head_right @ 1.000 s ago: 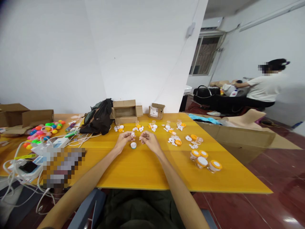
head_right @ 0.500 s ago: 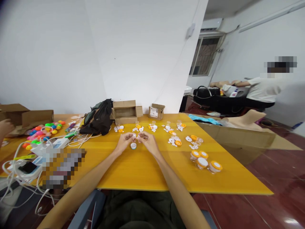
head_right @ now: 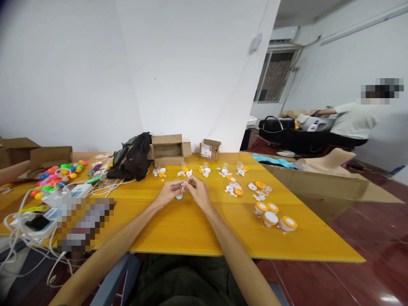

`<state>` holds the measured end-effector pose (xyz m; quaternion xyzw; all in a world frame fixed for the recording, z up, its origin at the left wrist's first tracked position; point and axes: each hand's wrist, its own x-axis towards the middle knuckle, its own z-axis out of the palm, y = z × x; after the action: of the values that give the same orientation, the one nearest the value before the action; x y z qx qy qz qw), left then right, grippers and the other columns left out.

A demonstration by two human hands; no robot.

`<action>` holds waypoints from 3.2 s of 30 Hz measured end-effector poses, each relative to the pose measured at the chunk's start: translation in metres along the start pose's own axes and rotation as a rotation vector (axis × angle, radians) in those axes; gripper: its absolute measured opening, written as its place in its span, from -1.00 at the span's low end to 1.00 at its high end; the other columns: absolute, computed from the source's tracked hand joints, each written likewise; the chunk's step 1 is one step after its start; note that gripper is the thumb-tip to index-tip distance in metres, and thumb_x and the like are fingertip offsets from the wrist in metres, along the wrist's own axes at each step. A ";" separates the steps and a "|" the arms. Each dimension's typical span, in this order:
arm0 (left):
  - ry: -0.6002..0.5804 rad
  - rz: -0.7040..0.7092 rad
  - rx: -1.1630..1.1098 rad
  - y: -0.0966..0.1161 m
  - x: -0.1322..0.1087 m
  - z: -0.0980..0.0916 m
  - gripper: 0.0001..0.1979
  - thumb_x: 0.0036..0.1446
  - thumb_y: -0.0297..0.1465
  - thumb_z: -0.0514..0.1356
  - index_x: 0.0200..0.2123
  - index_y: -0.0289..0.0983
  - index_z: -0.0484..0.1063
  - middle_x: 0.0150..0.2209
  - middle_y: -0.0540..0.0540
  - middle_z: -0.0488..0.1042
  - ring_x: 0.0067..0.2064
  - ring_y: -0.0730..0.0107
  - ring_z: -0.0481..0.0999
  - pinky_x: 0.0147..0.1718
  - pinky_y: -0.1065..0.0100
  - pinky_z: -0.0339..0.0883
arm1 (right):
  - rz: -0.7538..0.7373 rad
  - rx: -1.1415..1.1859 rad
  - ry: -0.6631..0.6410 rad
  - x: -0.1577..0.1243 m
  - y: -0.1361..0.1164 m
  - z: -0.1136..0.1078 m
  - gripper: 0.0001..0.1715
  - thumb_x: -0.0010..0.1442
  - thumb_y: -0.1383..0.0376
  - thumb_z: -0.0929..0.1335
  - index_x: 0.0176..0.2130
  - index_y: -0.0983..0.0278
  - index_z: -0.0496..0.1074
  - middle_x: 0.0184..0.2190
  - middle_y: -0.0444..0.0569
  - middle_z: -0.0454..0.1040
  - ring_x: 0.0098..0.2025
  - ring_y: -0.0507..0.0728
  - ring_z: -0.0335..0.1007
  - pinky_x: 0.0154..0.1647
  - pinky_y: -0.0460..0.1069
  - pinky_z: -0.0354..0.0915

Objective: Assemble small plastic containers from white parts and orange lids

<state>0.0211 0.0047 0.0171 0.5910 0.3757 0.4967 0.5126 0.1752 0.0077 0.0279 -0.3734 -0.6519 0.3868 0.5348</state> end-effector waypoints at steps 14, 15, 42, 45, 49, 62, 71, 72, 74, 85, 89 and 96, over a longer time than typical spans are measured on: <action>0.025 -0.041 -0.030 0.008 -0.003 0.005 -0.56 -0.28 -0.26 0.50 -0.26 -0.31 0.65 -0.36 -0.14 0.65 -0.32 0.25 0.58 -0.21 0.28 0.43 | -0.053 -0.088 0.082 -0.001 0.008 0.000 -0.55 0.04 -0.12 0.38 -0.50 0.19 0.43 -0.51 -0.06 0.52 -0.47 0.14 0.43 -0.41 0.03 0.39; 0.029 -0.044 -0.033 0.008 -0.003 0.005 -0.57 -0.29 -0.27 0.50 -0.27 -0.31 0.65 -0.36 -0.14 0.65 -0.33 0.26 0.57 -0.22 0.29 0.42 | -0.075 -0.118 0.095 -0.001 0.008 0.000 -0.56 0.06 -0.11 0.37 -0.50 0.19 0.44 -0.49 -0.05 0.53 -0.45 0.16 0.44 -0.38 0.04 0.39; 0.013 -0.037 -0.074 0.009 -0.006 0.003 -0.55 -0.20 -0.16 0.45 -0.24 -0.31 0.65 -0.37 -0.14 0.63 -0.33 0.27 0.54 -0.25 0.32 0.36 | -0.113 -0.127 0.054 -0.004 0.009 0.001 -0.55 0.12 -0.13 0.32 -0.46 0.17 0.39 -0.50 -0.07 0.53 -0.52 0.13 0.41 -0.42 0.03 0.40; 0.009 -0.041 -0.072 0.008 -0.005 0.003 -0.57 -0.19 -0.19 0.45 -0.23 -0.30 0.65 -0.37 -0.14 0.63 -0.33 0.27 0.55 -0.25 0.33 0.37 | -0.107 -0.143 0.059 -0.004 0.010 0.001 -0.54 0.13 -0.15 0.31 -0.46 0.16 0.38 -0.49 -0.06 0.52 -0.52 0.13 0.41 -0.42 0.03 0.40; 0.006 -0.039 -0.072 0.009 -0.006 0.004 -0.59 -0.16 -0.22 0.43 -0.22 -0.31 0.65 -0.36 -0.14 0.64 -0.32 0.27 0.56 -0.25 0.33 0.38 | -0.112 -0.162 0.067 -0.004 0.010 0.000 -0.54 0.12 -0.15 0.33 -0.46 0.16 0.38 -0.51 -0.06 0.51 -0.52 0.14 0.40 -0.40 0.04 0.39; 0.022 -0.003 -0.010 0.005 -0.004 0.005 -0.67 -0.14 -0.26 0.43 -0.28 -0.32 0.64 -0.39 -0.11 0.61 -0.37 0.33 0.51 -0.33 0.39 0.33 | -0.079 -0.187 0.086 -0.005 0.009 0.003 -0.55 0.15 -0.13 0.31 -0.45 0.16 0.33 -0.60 -0.13 0.45 -0.61 0.10 0.36 -0.46 0.01 0.35; -0.004 0.054 0.074 0.001 -0.003 0.004 -0.68 -0.08 -0.21 0.39 -0.37 -0.36 0.60 -0.50 -0.07 0.54 -0.48 0.44 0.39 -0.46 0.44 0.21 | -0.010 -0.017 0.107 -0.006 0.005 0.009 -0.40 0.00 -0.28 0.35 -0.51 0.17 0.27 -0.72 -0.18 0.40 -0.75 0.07 0.29 -0.72 -0.05 0.25; -0.004 0.060 0.078 0.001 -0.003 0.004 -0.69 -0.08 -0.20 0.39 -0.38 -0.36 0.59 -0.51 -0.06 0.53 -0.49 0.45 0.38 -0.47 0.44 0.21 | 0.004 0.003 0.105 -0.006 0.004 0.009 -0.39 -0.02 -0.28 0.36 -0.52 0.17 0.27 -0.72 -0.18 0.41 -0.74 0.07 0.30 -0.73 -0.05 0.25; -0.004 0.069 0.079 0.001 -0.003 0.005 -0.69 -0.07 -0.19 0.38 -0.40 -0.36 0.58 -0.53 -0.06 0.52 -0.50 0.46 0.37 -0.47 0.44 0.20 | 0.020 0.025 0.102 -0.006 0.003 0.010 -0.38 -0.04 -0.29 0.37 -0.52 0.17 0.28 -0.72 -0.17 0.41 -0.74 0.08 0.32 -0.74 -0.05 0.27; 0.007 0.054 0.048 -0.001 -0.003 0.003 -0.70 -0.06 -0.20 0.38 -0.40 -0.36 0.59 -0.50 -0.06 0.54 -0.45 0.40 0.43 -0.41 0.41 0.28 | 0.005 -0.010 0.116 -0.004 0.010 0.011 -0.39 -0.03 -0.28 0.37 -0.50 0.17 0.26 -0.69 -0.17 0.42 -0.73 0.06 0.31 -0.71 -0.05 0.26; 0.034 0.050 0.030 0.003 -0.003 0.005 -0.72 -0.08 -0.23 0.39 -0.38 -0.35 0.60 -0.50 -0.06 0.55 -0.44 0.39 0.44 -0.41 0.42 0.28 | -0.006 -0.019 0.107 -0.003 0.011 0.010 -0.41 -0.01 -0.26 0.37 -0.51 0.17 0.26 -0.69 -0.18 0.40 -0.72 0.06 0.31 -0.69 -0.05 0.25; 0.046 0.046 0.039 0.006 -0.005 0.005 -0.77 -0.07 -0.28 0.38 -0.36 -0.32 0.62 -0.44 -0.08 0.59 -0.42 0.38 0.47 -0.37 0.39 0.33 | -0.004 -0.010 0.066 -0.003 0.011 0.010 -0.43 0.00 -0.24 0.37 -0.50 0.17 0.26 -0.67 -0.18 0.39 -0.70 0.05 0.29 -0.66 -0.05 0.26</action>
<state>0.0241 -0.0026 0.0218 0.5980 0.3834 0.5142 0.4807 0.1670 0.0089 0.0156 -0.3876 -0.6365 0.3698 0.5548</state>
